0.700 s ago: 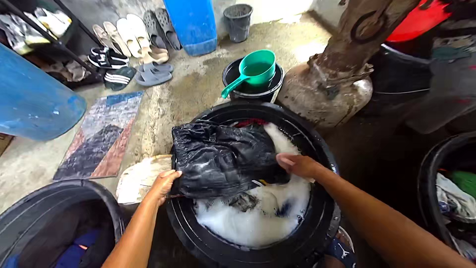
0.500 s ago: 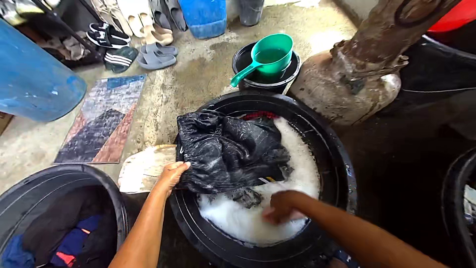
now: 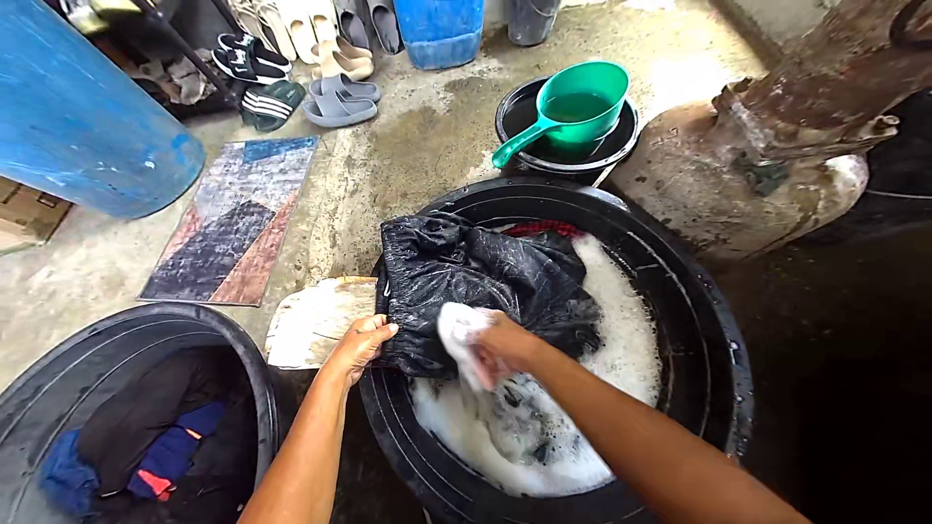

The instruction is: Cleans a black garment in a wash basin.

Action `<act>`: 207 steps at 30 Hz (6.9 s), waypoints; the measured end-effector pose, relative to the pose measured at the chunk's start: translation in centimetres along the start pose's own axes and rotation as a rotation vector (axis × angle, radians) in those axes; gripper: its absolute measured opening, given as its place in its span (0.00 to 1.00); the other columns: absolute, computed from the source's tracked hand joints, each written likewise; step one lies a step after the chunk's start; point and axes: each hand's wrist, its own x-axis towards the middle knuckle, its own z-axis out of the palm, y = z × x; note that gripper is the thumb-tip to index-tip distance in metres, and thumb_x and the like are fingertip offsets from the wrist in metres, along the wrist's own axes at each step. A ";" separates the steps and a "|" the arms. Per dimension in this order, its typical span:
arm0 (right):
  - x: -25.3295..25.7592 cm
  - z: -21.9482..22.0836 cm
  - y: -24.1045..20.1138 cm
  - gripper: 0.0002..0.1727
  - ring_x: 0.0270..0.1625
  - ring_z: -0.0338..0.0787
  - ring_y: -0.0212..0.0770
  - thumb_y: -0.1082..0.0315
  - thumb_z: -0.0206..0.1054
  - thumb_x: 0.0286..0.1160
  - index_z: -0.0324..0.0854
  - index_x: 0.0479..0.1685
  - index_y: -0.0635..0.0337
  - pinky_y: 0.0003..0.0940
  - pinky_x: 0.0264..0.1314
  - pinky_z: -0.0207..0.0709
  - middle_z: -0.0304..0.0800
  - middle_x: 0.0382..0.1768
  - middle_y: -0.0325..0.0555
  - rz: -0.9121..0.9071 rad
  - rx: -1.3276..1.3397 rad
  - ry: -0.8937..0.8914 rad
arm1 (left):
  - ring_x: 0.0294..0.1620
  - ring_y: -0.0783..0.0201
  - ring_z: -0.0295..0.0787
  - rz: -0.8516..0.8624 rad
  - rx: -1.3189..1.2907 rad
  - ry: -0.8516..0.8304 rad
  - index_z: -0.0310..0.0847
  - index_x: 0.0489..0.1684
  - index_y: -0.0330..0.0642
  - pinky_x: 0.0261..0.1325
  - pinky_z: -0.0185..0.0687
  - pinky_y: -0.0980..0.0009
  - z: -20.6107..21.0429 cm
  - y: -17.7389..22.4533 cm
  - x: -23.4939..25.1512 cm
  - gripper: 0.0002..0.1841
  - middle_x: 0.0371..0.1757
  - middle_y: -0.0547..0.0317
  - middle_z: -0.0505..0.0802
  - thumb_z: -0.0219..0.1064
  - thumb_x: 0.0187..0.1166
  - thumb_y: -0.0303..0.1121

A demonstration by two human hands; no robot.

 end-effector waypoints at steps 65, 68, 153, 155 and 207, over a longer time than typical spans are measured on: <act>0.6 -8.1 0.6 0.28 0.65 0.89 0.65 0.56 0.67 0.83 0.76 0.74 0.67 0.66 0.69 0.79 0.88 0.63 0.66 0.138 -0.672 0.466 | 0.41 0.72 0.92 0.171 -0.382 0.100 0.80 0.51 0.42 0.44 0.90 0.71 -0.4 -3.9 -0.5 0.16 0.40 0.63 0.94 0.48 0.74 0.25; 2.7 2.7 -5.4 0.26 0.56 0.93 0.58 0.58 0.71 0.79 0.78 0.71 0.65 0.62 0.61 0.84 0.92 0.54 0.60 -0.298 -0.400 0.386 | 0.41 0.73 0.92 0.184 -0.364 0.104 0.80 0.53 0.42 0.45 0.90 0.71 -0.6 -4.0 -0.5 0.17 0.41 0.64 0.94 0.49 0.71 0.23; 2.7 -12.8 5.5 0.29 0.70 0.86 0.69 0.53 0.61 0.88 0.73 0.81 0.61 0.73 0.69 0.76 0.85 0.70 0.66 0.144 -0.699 0.549 | 0.44 0.66 0.93 0.135 -0.614 0.304 0.74 0.64 0.44 0.45 0.93 0.63 0.5 -3.2 -0.2 0.17 0.44 0.58 0.92 0.42 0.95 0.41; 1.9 -12.6 2.8 0.30 0.69 0.86 0.71 0.54 0.65 0.84 0.74 0.75 0.69 0.73 0.68 0.75 0.86 0.65 0.71 0.212 -0.656 0.518 | 0.44 0.66 0.93 0.127 -0.606 0.314 0.73 0.64 0.43 0.45 0.92 0.64 0.6 -3.2 0.0 0.17 0.44 0.57 0.92 0.43 0.94 0.40; 2.9 -1.0 8.5 0.28 0.61 0.93 0.60 0.47 0.60 0.86 0.80 0.76 0.55 0.67 0.61 0.84 0.91 0.64 0.56 -0.155 -0.707 0.473 | 0.50 0.67 0.91 0.169 -0.643 0.439 0.67 0.71 0.43 0.52 0.90 0.63 2.5 -2.9 -0.6 0.15 0.51 0.58 0.89 0.46 0.94 0.37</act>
